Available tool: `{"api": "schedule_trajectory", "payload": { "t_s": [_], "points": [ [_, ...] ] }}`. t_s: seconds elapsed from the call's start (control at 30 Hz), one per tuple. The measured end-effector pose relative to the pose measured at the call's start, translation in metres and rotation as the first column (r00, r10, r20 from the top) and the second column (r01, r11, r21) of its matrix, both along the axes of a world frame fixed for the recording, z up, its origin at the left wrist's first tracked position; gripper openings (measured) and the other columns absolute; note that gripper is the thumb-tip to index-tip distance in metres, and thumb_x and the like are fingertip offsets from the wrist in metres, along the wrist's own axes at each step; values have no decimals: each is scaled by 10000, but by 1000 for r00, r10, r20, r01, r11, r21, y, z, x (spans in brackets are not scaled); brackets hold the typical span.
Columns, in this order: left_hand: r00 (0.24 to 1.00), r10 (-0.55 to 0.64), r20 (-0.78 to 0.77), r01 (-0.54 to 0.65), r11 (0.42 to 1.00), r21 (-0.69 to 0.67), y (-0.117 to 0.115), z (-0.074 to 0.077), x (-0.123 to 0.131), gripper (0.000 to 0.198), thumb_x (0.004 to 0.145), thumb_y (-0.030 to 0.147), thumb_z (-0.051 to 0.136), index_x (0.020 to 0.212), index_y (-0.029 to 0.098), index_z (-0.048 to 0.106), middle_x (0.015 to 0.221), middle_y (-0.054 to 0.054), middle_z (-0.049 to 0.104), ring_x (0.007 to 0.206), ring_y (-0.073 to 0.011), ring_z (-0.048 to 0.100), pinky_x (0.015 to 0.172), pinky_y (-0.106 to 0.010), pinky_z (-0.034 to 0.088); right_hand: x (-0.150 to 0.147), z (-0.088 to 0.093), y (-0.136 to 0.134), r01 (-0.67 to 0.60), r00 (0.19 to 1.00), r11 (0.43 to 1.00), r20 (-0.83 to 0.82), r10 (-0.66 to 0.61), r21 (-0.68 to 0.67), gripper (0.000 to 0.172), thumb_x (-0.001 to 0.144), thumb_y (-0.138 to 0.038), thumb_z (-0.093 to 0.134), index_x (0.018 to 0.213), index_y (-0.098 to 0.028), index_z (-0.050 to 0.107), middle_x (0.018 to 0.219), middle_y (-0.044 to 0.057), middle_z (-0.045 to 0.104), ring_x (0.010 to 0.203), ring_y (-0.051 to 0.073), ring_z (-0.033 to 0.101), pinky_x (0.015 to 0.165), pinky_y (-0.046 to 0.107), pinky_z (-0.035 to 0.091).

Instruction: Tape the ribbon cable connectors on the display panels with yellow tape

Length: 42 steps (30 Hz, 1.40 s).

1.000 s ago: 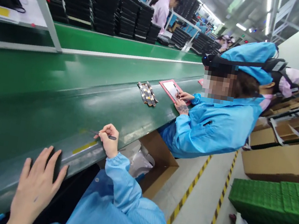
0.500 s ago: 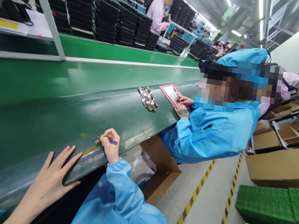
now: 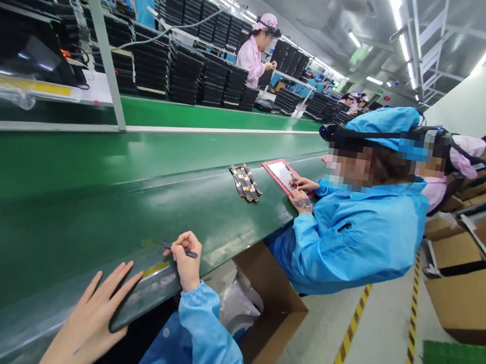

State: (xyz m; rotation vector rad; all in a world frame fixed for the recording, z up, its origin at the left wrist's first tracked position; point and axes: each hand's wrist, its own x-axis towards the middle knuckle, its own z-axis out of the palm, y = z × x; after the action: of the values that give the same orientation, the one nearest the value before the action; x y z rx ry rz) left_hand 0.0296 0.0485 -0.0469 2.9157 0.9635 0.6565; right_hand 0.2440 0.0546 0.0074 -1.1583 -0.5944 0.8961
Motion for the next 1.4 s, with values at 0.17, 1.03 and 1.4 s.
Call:
{"api": "schedule_trajectory", "payload": {
  "t_s": [0.17,1.03,1.4],
  "points": [
    [999,8,35,-8,1000,10,-1,0,4,927,628,145,557,1526,227,341,1589,-148,424,1463,-301,408,1253,-518,171,0,1,0,6,1000,1000,4,-6,1,115,613,-204,583,677,-217,488,479,-48,611,382,59,366,414,166,215],
    [999,21,30,-21,1000,11,1,-2,3,919,631,137,556,1520,239,348,1592,-147,417,1465,-309,402,1237,-523,208,2,-1,1,5,1000,1000,-12,-5,28,132,624,-216,606,675,-223,485,434,-98,453,388,64,374,432,177,238],
    [999,26,23,-26,999,-27,-2,1,2,884,650,125,566,1509,233,386,1609,-131,394,1476,-311,382,1247,-533,195,2,0,0,-1,1000,999,-7,1,34,115,651,-207,607,690,-221,499,449,-89,495,404,68,397,436,179,252]
  ]
}}
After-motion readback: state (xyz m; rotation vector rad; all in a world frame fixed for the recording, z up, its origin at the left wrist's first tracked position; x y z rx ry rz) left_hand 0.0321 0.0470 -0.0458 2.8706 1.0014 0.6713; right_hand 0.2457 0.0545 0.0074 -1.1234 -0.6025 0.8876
